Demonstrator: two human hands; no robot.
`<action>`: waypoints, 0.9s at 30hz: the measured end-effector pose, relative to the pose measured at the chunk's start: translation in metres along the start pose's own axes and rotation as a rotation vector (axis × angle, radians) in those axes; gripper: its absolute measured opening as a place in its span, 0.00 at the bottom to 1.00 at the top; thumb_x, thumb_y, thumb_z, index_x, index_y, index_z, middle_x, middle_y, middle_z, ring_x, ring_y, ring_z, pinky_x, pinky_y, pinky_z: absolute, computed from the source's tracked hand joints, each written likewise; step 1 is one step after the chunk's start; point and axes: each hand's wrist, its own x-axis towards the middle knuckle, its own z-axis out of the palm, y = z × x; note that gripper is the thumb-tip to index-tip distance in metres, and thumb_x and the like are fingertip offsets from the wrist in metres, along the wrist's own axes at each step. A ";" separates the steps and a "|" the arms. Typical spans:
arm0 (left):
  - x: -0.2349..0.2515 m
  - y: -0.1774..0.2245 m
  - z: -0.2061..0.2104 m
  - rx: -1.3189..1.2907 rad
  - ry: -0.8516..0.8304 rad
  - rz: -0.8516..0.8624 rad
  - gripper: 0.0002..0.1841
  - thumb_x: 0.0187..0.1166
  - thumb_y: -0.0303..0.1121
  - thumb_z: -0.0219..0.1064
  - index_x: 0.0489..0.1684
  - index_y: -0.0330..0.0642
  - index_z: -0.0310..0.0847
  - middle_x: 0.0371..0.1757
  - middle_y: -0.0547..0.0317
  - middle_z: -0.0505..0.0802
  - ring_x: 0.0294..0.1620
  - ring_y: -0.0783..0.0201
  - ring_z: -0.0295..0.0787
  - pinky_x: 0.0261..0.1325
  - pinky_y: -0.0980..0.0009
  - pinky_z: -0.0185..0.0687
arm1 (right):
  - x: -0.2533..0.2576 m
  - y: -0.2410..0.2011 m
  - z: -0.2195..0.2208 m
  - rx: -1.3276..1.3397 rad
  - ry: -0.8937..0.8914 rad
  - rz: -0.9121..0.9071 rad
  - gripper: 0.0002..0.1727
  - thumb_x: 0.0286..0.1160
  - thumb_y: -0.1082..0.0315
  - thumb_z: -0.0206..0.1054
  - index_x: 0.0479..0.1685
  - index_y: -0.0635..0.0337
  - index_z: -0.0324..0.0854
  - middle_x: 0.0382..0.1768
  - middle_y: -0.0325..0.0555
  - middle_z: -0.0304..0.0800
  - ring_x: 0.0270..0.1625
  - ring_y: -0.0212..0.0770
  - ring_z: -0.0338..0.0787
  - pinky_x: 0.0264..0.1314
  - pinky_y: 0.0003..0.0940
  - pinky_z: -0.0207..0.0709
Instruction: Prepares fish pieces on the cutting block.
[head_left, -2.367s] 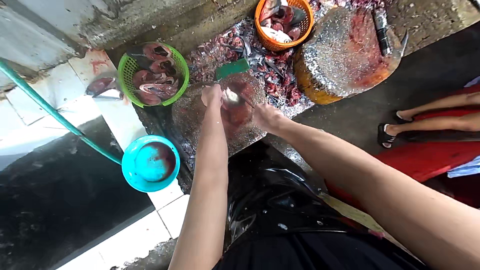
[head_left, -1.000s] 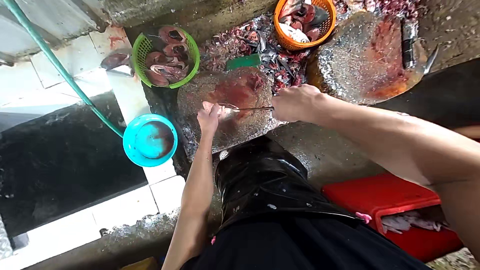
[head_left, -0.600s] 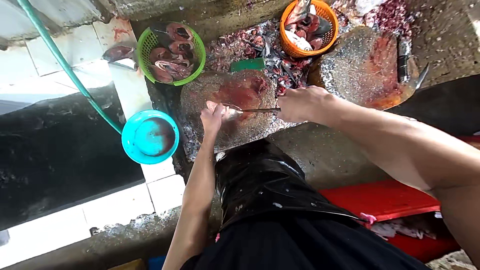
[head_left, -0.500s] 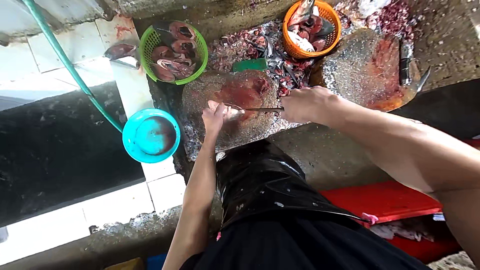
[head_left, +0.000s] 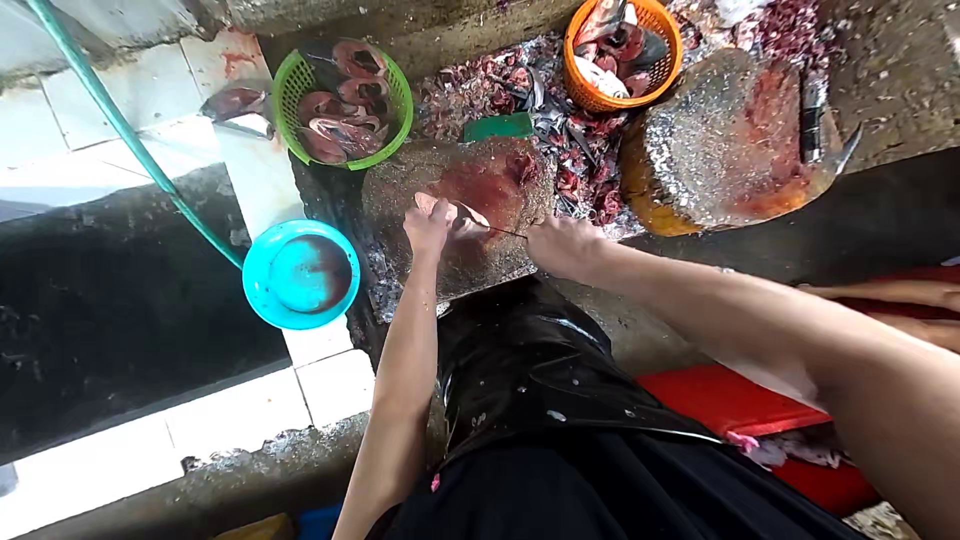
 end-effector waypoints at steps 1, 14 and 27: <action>0.003 -0.004 0.001 -0.047 0.009 -0.012 0.29 0.78 0.50 0.72 0.61 0.29 0.79 0.54 0.37 0.91 0.58 0.46 0.91 0.64 0.46 0.86 | 0.001 0.002 0.016 0.026 0.028 0.031 0.13 0.85 0.65 0.56 0.49 0.68 0.78 0.44 0.68 0.87 0.47 0.71 0.91 0.36 0.69 0.82; 0.031 0.029 0.012 -0.238 0.000 -0.391 0.20 0.78 0.41 0.70 0.62 0.39 0.80 0.46 0.45 0.88 0.35 0.54 0.86 0.34 0.58 0.84 | 0.032 -0.044 0.018 0.237 0.015 0.191 0.11 0.79 0.74 0.60 0.54 0.71 0.79 0.51 0.72 0.87 0.51 0.73 0.91 0.40 0.70 0.83; -0.103 -0.059 0.001 0.054 0.109 0.339 0.21 0.78 0.47 0.74 0.60 0.43 0.87 0.47 0.48 0.96 0.47 0.52 0.95 0.54 0.44 0.90 | 0.057 0.001 0.089 1.058 0.098 0.187 0.28 0.90 0.45 0.50 0.45 0.61 0.83 0.31 0.56 0.88 0.29 0.53 0.90 0.35 0.57 0.84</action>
